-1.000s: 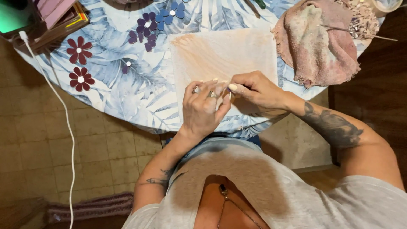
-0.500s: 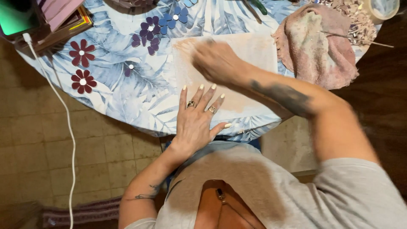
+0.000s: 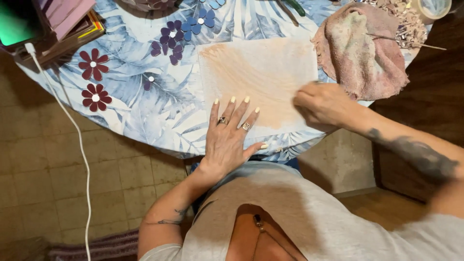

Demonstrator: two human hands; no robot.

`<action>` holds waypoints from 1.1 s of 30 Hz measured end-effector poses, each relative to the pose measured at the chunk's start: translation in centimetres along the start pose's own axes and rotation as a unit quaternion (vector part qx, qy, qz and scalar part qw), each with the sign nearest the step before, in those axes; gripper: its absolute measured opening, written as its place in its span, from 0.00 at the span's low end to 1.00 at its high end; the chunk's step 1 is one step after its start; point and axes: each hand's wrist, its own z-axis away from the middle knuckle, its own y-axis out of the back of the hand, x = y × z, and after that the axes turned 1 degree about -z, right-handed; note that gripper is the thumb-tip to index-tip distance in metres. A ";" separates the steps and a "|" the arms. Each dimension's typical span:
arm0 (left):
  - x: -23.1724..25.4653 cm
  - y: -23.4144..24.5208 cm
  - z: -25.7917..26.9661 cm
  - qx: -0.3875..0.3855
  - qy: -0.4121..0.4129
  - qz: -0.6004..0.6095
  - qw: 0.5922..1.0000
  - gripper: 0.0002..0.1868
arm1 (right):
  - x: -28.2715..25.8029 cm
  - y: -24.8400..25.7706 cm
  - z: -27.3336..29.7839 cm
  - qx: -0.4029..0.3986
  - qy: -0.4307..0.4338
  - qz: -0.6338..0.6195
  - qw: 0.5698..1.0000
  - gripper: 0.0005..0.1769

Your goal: Sanding the edges of small mosaic tiles and a flat surface using sandpaper.

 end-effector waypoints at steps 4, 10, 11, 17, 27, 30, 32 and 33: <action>0.1 -0.2 0.1 0.001 0.002 -0.004 1.000 0.35 | -2.0 -3.6 -8.9 0.053 0.007 -0.094 0.994 0.08; 0.4 -0.3 0.1 -0.008 0.018 -0.007 1.000 0.35 | 0.3 -6.9 -16.2 0.143 0.019 0.012 0.989 0.08; 0.3 -0.4 0.2 -0.011 0.018 -0.008 1.000 0.35 | -0.5 -5.2 -14.4 0.112 0.047 -0.011 0.993 0.08; 0.0 0.1 0.0 -0.007 0.009 -0.008 1.000 0.37 | 3.3 0.6 -2.3 -0.122 0.189 0.071 0.972 0.07; 0.2 1.0 -1.4 0.155 0.028 0.097 0.983 0.15 | -1.0 2.7 -5.8 -0.128 -0.081 -0.451 0.880 0.10; 0.3 0.6 -2.5 0.209 0.021 0.124 0.970 0.10 | -2.0 2.1 -5.4 -0.097 -0.096 -0.489 0.862 0.12; 0.8 0.9 -2.8 0.227 0.011 0.128 0.965 0.08 | -2.4 2.7 -5.7 -0.092 -0.103 -0.499 0.856 0.12; 1.1 1.0 -3.0 0.245 0.002 0.133 0.960 0.07 | -2.7 3.1 -5.9 -0.088 -0.109 -0.508 0.850 0.12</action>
